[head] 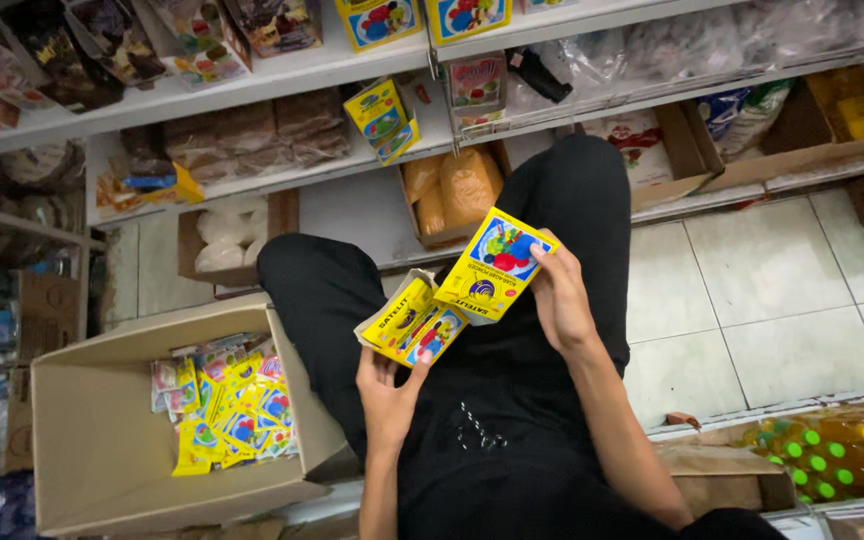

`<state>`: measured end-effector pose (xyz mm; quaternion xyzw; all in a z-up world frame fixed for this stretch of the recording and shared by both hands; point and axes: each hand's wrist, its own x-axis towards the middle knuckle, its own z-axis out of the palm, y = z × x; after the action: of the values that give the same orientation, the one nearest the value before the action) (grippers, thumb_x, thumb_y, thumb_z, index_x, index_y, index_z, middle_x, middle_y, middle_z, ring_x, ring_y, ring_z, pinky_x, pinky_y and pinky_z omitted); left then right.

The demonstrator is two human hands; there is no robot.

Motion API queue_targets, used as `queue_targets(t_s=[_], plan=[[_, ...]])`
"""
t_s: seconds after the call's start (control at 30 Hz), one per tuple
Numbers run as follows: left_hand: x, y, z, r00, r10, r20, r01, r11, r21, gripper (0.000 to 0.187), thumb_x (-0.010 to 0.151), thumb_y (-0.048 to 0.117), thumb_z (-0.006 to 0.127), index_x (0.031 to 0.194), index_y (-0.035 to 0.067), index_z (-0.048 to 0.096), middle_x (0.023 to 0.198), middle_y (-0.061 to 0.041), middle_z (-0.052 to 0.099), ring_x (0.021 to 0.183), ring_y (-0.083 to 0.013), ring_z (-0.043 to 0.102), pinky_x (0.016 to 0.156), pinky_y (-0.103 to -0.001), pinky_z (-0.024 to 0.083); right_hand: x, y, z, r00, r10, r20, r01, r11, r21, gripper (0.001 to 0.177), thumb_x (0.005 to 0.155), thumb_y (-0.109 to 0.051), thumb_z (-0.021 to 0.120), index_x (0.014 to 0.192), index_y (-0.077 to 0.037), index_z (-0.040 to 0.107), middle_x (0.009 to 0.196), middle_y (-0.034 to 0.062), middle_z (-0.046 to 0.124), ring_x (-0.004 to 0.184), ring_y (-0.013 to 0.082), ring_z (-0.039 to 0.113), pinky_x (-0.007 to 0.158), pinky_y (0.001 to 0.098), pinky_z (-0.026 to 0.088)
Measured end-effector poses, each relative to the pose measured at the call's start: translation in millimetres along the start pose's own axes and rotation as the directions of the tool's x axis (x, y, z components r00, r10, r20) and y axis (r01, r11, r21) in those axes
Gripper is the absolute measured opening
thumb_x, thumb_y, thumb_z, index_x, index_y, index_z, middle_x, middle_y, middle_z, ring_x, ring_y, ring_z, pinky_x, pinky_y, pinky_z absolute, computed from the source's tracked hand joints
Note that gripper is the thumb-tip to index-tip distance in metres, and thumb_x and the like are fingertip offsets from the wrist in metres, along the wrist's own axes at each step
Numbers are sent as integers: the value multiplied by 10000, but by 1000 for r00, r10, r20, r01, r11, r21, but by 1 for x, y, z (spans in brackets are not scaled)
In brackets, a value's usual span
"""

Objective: The person sits on a small stool in a store aisle and repeatedly takes yellow packets from a cardboard box on the floor. They place the packets onto the shelves above, arranging them in rows. The person handles the packets one by one or in small groups, moving them from the box to the shelf.

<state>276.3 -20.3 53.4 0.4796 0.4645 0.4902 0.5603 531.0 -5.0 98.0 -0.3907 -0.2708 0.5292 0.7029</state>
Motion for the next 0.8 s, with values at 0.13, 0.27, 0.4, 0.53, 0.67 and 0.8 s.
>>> queue_targets(t_s=[0.13,0.27,0.4,0.53,0.67,0.8], plan=[[1,0,8,1000,-15,16,16,999,-32,647,833,17,799,1394,-32,480,1293,-152,644,1218,-217,634,1070,-369,491,2,4,-5,1000,-6,21,6,1000,-10,189,1074,-240,532,1085,-64,602,1061,36,666,1040,119,614,965,305,462],[-2,0,9,1000,-12,13,12,1000,-6,677,832,18,800,1418,-31,465,1325,-157,630,1249,-225,618,1098,-373,468,0,11,-8,999,32,12,-32,999,17,165,1054,-225,549,1111,-77,594,1062,20,651,1041,113,601,952,300,454],[1,-1,11,1000,6,13,-6,1000,-10,650,850,17,792,1415,-27,473,1340,-151,625,1260,-227,618,1118,-378,467,4,11,-11,999,28,46,-29,999,21,172,1070,-244,550,1097,-77,584,1046,19,646,1028,112,599,942,302,457],[-4,1,8,1000,24,19,-24,1000,-1,599,872,14,797,1385,-26,491,1342,-149,628,1267,-227,619,1133,-382,469,-3,8,-11,998,28,54,-29,999,15,183,1068,-254,558,1109,-78,585,1039,22,644,1013,116,594,937,306,453],[-4,1,7,1000,20,21,-19,1000,-12,612,868,14,808,1388,-26,488,1348,-144,623,1272,-223,617,1135,-382,474,-8,4,-9,997,31,74,-33,999,27,190,1074,-261,561,1106,-75,581,1053,23,647,1024,108,589,952,294,450],[-3,-2,2,1000,15,-21,-16,1000,-26,639,870,2,816,1402,-23,464,1377,-141,606,1298,-223,607,1157,-381,471,-13,9,-7,988,47,148,-49,999,10,180,1087,-247,571,1106,-68,579,1060,25,642,1033,108,589,970,295,458]])
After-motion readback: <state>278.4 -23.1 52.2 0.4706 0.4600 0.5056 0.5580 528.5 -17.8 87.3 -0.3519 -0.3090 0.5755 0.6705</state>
